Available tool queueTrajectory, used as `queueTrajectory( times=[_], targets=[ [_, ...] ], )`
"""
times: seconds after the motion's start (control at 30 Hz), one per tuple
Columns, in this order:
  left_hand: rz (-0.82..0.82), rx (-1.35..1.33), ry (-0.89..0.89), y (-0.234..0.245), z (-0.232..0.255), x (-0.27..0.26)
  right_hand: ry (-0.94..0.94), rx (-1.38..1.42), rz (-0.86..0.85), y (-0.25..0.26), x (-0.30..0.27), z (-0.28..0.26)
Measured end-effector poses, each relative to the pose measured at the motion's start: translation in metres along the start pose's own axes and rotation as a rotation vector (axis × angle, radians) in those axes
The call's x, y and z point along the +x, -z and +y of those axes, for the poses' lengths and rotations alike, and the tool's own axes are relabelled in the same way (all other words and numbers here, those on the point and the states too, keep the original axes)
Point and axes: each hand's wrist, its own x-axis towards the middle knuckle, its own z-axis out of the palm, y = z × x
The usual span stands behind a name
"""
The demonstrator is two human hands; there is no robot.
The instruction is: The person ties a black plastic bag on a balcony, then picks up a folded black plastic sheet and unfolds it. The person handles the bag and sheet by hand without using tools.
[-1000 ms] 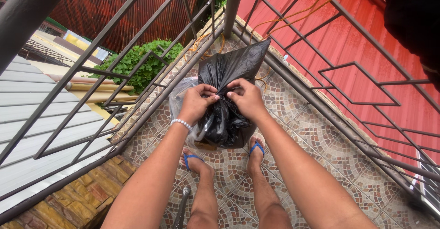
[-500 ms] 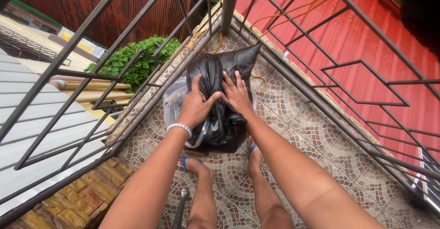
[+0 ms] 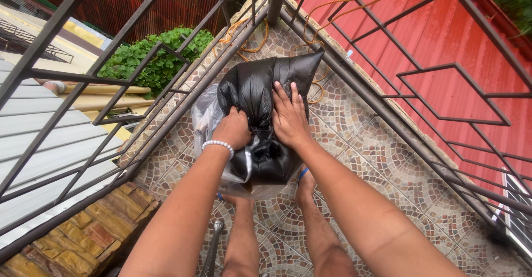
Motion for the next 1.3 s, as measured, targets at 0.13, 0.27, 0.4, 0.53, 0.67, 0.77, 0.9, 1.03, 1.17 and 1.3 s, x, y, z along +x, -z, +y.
queueTrajectory(
  times=[0.13, 0.27, 0.4, 0.53, 0.67, 0.77, 0.9, 1.03, 1.17, 1.3],
  targets=[
    [0.003, 0.006, 0.004, 0.0, 0.0, 0.003, 0.009, -0.022, 0.001, -0.003, 0.002, 0.0],
    [0.014, 0.012, -0.004, 0.0, -0.001, 0.003, 0.0, -0.027, -0.017, -0.004, 0.005, -0.002],
    [-0.042, 0.011, 0.032, 0.004, 0.004, 0.0, 0.003, -0.032, -0.015, -0.005, 0.005, -0.004],
    [-0.014, 0.01, 0.017, 0.006, 0.006, -0.003, -0.016, -0.017, -0.042, -0.008, 0.006, -0.003],
    [0.034, -0.005, 0.002, 0.001, 0.007, -0.005, -0.007, -0.012, -0.067, -0.01, 0.01, 0.01],
    [0.067, -0.009, -0.014, -0.001, 0.012, -0.01, 0.045, 0.121, -0.079, 0.011, 0.011, 0.026],
    [0.107, -0.049, -0.036, -0.001, 0.02, -0.016, 0.142, 0.162, -0.011, 0.051, -0.025, 0.019],
    [0.108, -0.084, -0.057, 0.001, 0.019, -0.02, 0.267, 0.122, -0.092, 0.061, -0.035, 0.006],
    [0.175, -0.151, -0.142, -0.003, 0.015, -0.027, 0.074, -0.065, -0.27, 0.042, -0.019, 0.002],
    [0.159, -0.183, -0.203, 0.005, 0.012, -0.034, 0.105, -0.069, -0.161, 0.021, -0.011, 0.003]
  ],
)
